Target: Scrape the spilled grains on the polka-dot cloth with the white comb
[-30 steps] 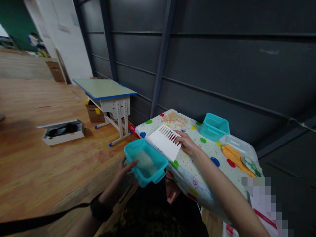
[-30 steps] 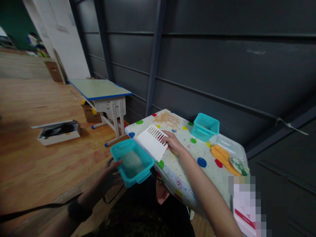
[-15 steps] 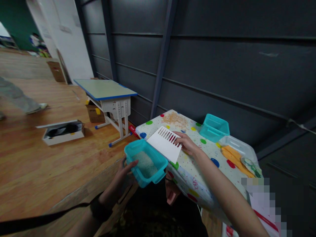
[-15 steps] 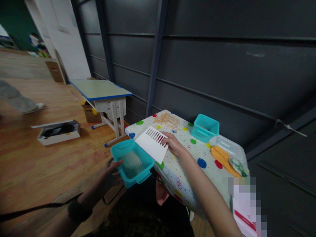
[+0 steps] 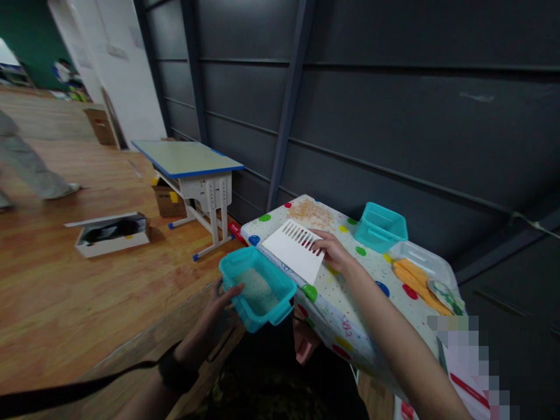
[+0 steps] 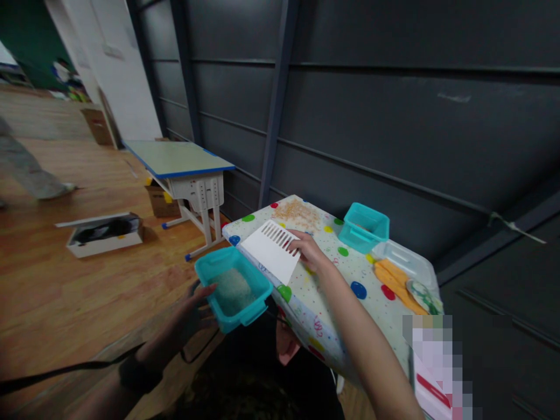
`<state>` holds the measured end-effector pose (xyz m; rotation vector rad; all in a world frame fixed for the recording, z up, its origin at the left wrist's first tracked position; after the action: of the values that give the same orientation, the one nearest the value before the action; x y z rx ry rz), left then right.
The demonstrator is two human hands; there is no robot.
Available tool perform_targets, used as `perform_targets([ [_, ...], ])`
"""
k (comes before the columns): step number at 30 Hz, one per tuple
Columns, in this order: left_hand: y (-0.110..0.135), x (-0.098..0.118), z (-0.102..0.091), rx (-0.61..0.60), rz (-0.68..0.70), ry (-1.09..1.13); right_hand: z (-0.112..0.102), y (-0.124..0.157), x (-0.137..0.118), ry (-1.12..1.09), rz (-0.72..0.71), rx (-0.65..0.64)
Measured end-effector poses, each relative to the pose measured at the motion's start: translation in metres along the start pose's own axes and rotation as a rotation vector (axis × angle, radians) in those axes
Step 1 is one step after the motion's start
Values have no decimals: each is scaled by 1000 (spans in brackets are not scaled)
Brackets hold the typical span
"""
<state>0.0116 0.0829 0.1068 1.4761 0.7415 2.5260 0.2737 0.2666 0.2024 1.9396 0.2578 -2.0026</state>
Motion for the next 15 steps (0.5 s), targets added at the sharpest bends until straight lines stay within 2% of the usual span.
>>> perform_targets([
  [4,-1,1,1,6,23,-77,-28,-4,-12,48,-82,247],
  [6,-2,1,2,17,23,-94,-35,-8,-14,93,-90,307],
  [11,2,5,5,-2,23,-85,-32,-15,-8,170,-81,311],
  [15,6,6,6,-9,23,-80,-24,-16,-6,180,-70,219],
])
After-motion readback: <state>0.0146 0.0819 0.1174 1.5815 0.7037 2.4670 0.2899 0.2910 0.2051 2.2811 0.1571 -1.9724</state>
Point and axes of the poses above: each hand's wrist, its own y-axis away from the middle knuckle, its own z-axis out of the palm, x = y × z, the point moved 3 cm from there along -y, towards the middle knuckle, and after that the axes turned 4 degrees about -y, right-handed, at the moved point
